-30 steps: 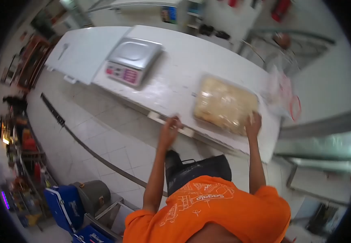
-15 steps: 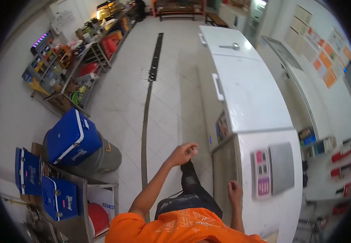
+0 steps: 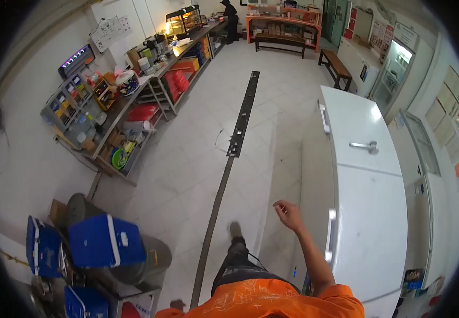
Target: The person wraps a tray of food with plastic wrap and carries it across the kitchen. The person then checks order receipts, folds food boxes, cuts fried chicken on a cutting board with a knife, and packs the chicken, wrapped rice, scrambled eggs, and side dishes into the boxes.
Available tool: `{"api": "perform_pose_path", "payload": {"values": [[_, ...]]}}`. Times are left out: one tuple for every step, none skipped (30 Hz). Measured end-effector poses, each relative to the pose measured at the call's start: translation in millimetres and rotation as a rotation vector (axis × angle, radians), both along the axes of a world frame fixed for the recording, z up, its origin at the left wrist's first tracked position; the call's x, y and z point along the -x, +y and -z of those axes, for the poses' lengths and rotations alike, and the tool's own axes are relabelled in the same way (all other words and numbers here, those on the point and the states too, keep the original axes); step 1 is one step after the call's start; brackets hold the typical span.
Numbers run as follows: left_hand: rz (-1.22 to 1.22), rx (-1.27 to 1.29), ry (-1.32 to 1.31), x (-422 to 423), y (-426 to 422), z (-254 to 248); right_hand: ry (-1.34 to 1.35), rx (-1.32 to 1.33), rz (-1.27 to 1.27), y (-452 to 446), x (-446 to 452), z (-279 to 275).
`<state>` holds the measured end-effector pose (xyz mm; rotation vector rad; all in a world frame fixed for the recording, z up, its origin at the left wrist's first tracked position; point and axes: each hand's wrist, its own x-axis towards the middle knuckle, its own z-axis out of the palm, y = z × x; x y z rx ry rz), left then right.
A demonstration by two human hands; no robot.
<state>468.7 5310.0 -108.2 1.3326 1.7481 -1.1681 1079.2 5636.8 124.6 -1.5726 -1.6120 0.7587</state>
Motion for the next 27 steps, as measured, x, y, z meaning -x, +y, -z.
{"api": "perform_pose_path", "payload": {"values": [[-0.177,0.036,-0.018,-4,1,-4,-0.008,-0.004,-0.001,34,-9,15],[-0.3,0.021,-0.037,-10,17,-2,-0.085,0.081,-0.045,63,-18,46],[-0.38,0.007,-0.049,-16,42,-1,-0.161,0.159,-0.09,98,-31,93],[-0.439,-0.01,-0.058,-23,70,1,-0.264,0.194,-0.067,124,-54,153],[-0.474,-0.026,-0.077,-32,106,-2,-0.359,0.24,-0.05,131,-75,213],[-0.499,-0.059,-0.098,-42,151,1,-0.41,0.561,-0.041,142,-85,209],[-0.51,-0.093,-0.126,-53,197,2,-0.447,0.798,-0.024,144,-107,252],[-0.496,-0.137,-0.168,-65,252,8,-0.407,0.949,-0.001,135,-125,279],[-0.468,-0.185,-0.216,-82,315,20,-0.376,1.104,0.023,126,-142,303],[-0.399,-0.245,-0.269,-100,389,37,-0.357,1.255,0.044,120,-159,325],[-0.297,-0.345,-0.338,-124,473,54,-0.18,1.419,0.152,137,-166,291],[-0.179,-0.479,-0.418,-152,567,71,0.014,1.573,0.268,151,-170,258],[-0.067,-0.562,-0.464,-171,655,55,0.031,1.582,0.284,164,-180,254],[-0.078,-0.617,-0.506,-203,743,2,0.287,1.413,0.419,167,-203,283],[-0.133,-0.52,-0.56,-236,833,-59,0.546,1.22,0.55,182,-206,309],[-0.123,-0.805,-0.704,-254,903,-69,0.593,1.209,0.582,210,-194,299],[0.028,-0.936,-0.701,-269,977,-68,0.472,1.061,0.652,236,-197,287],[0.177,-0.89,-0.661,-280,1057,-64,0.341,0.922,0.715,267,-192,267],[0.004,-0.874,-0.743,-313,1111,-109,0.363,0.928,0.738,294,-188,274],[-0.181,-0.86,-0.825,-347,1152,-158,0.322,0.974,0.651,326,-193,281],[-0.172,-0.856,-0.838,-370,1193,-166,0.272,1.016,0.561,366,-208,284],[-0.289,-0.864,-0.897,-386,1229,-171,0.273,1.021,0.57,407,-218,286],[-0.406,-0.881,-0.965,-408,1271,-174,0.325,1.052,0.575,462,-233,289],[-0.279,-1.012,-0.985,-421,1301,-151,0.38,1.091,0.575,513,-244,288],[-0.12,-1.118,-1.051,-425,1324,-108,0.317,1.016,0.578,567,-254,275],[0.046,-1.222,-1.116,-432,1345,-77,0.256,0.936,0.582,629,-268,259],[0.035,-1.031,-0.971,-445,1341,-88,0.28,0.848,0.619,683,-280,254]]}}
